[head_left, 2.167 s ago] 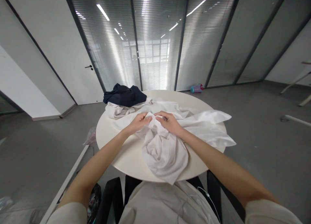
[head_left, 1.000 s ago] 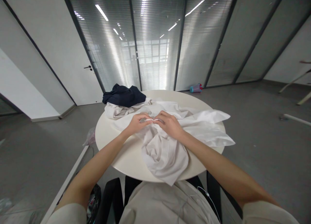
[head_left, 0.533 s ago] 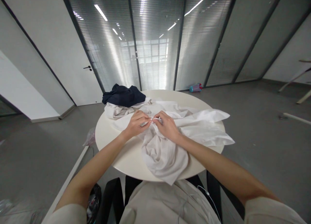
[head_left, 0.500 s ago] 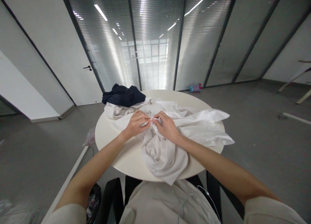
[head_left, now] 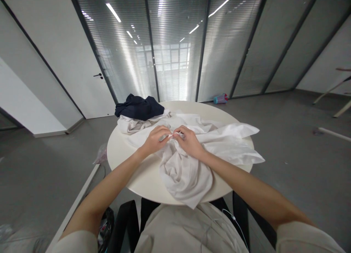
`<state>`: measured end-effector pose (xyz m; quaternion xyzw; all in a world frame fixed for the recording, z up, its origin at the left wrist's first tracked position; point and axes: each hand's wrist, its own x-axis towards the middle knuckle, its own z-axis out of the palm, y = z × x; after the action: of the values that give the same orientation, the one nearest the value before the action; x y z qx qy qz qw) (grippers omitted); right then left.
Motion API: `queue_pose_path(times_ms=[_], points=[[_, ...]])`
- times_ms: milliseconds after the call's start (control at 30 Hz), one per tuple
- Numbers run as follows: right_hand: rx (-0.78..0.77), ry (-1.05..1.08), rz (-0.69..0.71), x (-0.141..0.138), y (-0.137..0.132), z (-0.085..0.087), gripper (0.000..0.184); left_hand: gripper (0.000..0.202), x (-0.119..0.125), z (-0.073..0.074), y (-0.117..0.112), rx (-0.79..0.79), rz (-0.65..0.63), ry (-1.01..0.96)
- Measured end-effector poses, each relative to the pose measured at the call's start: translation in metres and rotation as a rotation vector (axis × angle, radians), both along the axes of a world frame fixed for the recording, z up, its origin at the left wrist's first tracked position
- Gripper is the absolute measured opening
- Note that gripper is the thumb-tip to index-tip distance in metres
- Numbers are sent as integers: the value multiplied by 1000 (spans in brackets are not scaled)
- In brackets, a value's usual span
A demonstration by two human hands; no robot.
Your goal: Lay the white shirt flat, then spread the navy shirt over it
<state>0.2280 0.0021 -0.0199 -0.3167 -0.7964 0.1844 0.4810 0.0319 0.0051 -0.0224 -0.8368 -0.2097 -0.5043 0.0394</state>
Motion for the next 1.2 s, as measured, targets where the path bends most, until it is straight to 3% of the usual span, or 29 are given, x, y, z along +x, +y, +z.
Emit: queue_pose_path(times_ms=[267,500,733,1033,1200], points=[[-311,222,142,-5,1,2,21,8,-5,-2,0,53,45,105],[-580,416,219,-11,-7,1,31,14,-5,0,-1,226,137,219],[-849,568,249,-13,-5,-3,41,15,-8,2,3,185,81,234],[-896,606,318,-14,-3,-1,42,14,2,11,-2,-189,-104,-34],[-816,739,258,-6,6,4,44,14,-3,7,-5,-156,-114,231]])
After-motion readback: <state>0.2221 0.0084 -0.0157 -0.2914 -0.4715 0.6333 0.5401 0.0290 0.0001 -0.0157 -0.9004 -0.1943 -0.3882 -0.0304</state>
